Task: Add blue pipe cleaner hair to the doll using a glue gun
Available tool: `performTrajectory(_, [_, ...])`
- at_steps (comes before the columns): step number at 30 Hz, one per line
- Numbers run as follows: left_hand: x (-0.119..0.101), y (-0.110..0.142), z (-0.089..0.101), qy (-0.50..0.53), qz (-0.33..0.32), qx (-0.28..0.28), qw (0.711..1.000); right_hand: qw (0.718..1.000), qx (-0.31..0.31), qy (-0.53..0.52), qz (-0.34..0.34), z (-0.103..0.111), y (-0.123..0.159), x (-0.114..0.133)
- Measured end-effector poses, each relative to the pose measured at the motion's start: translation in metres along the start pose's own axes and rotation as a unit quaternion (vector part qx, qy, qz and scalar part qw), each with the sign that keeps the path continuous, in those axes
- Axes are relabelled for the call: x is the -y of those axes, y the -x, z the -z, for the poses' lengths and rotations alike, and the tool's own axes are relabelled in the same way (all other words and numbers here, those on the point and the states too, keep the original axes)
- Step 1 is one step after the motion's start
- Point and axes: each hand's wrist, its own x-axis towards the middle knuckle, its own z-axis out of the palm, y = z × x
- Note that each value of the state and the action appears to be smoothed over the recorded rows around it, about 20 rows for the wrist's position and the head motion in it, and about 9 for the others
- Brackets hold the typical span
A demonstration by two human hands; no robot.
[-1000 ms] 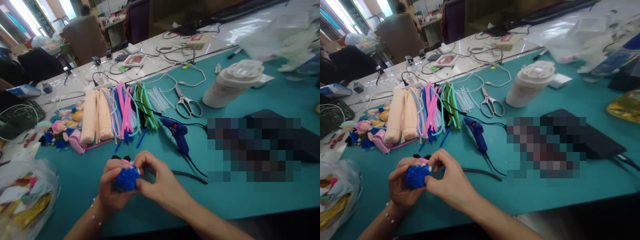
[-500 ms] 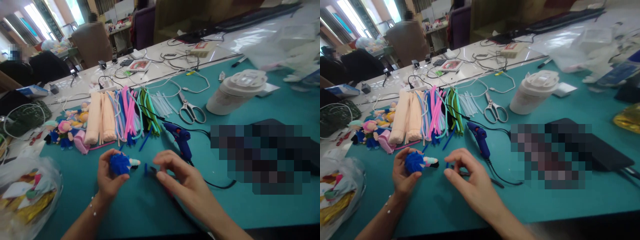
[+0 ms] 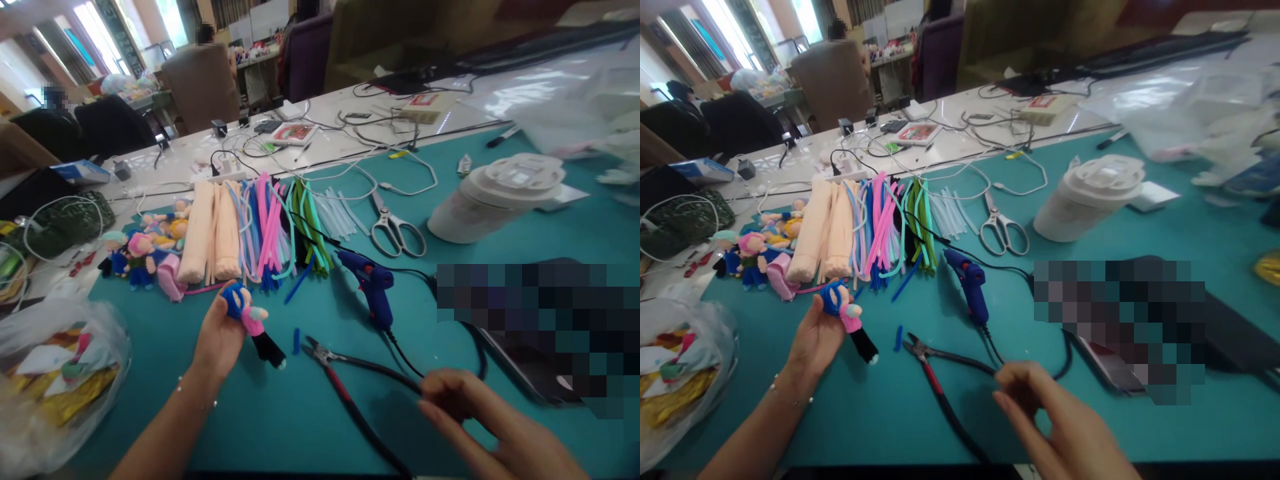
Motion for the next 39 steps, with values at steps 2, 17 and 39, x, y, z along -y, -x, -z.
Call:
performTrajectory(2, [0.000,-0.003,0.003,0.013,0.028,-0.002,1.000,1.000,0.002,0.018,0.018,-0.002,-0.004,0.006])
performTrajectory(17, [-0.008,-0.005,0.004,0.067,0.097,-0.061,0.991,0.957,0.111,0.249,0.105,-0.044,-0.019,0.038])
performTrajectory(39, [-0.008,0.007,-0.006,0.053,0.131,-0.049,0.989,0.934,0.188,0.304,0.021,-0.075,-0.063,0.065])
